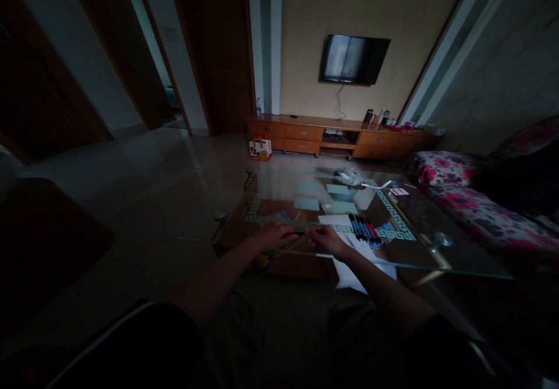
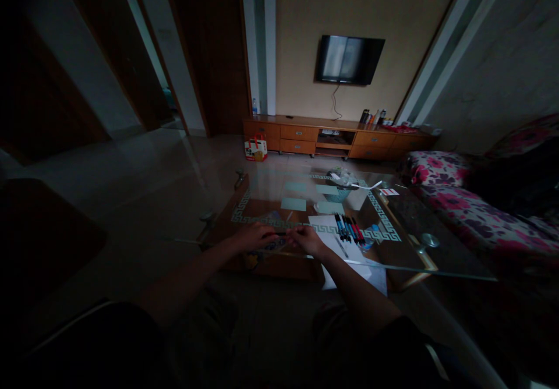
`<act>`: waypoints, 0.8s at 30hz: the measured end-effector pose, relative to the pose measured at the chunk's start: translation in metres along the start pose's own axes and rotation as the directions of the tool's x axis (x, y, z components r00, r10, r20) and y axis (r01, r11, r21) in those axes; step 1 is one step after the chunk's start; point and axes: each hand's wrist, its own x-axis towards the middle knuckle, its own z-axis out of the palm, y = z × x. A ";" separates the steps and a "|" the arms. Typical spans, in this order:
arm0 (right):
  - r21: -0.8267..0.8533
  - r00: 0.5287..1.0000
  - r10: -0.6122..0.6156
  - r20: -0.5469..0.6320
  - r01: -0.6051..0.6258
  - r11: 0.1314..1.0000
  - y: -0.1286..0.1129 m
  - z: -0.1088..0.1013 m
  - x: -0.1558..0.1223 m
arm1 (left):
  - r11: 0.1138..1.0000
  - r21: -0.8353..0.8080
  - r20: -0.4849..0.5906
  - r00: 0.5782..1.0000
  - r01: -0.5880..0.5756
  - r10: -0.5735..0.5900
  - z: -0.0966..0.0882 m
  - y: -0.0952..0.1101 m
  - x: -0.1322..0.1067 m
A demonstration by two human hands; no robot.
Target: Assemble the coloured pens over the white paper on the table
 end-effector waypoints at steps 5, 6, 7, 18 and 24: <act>-0.012 0.998 -0.054 -0.043 0.054 0.998 0.003 -0.001 0.002 | 0.998 -0.006 0.011 0.998 0.054 -0.054 -0.003 0.003 -0.002; -0.012 0.997 -0.062 -0.044 0.062 0.998 0.002 -0.001 0.002 | 0.998 -0.012 0.005 0.998 0.056 -0.056 -0.004 0.004 -0.003; -0.013 0.996 -0.070 -0.047 0.069 0.998 0.001 -0.001 0.001 | 0.998 -0.018 0.002 0.999 0.054 -0.054 -0.005 0.004 -0.003; 0.099 0.992 -0.075 -0.103 0.085 0.991 -0.004 0.000 -0.001 | 0.999 -0.035 0.031 0.999 -0.007 0.008 -0.010 0.006 -0.004; 0.043 0.987 -0.069 -0.146 0.076 0.996 -0.004 -0.002 -0.001 | 0.999 -0.035 0.014 1.000 0.009 -0.008 -0.007 0.005 -0.004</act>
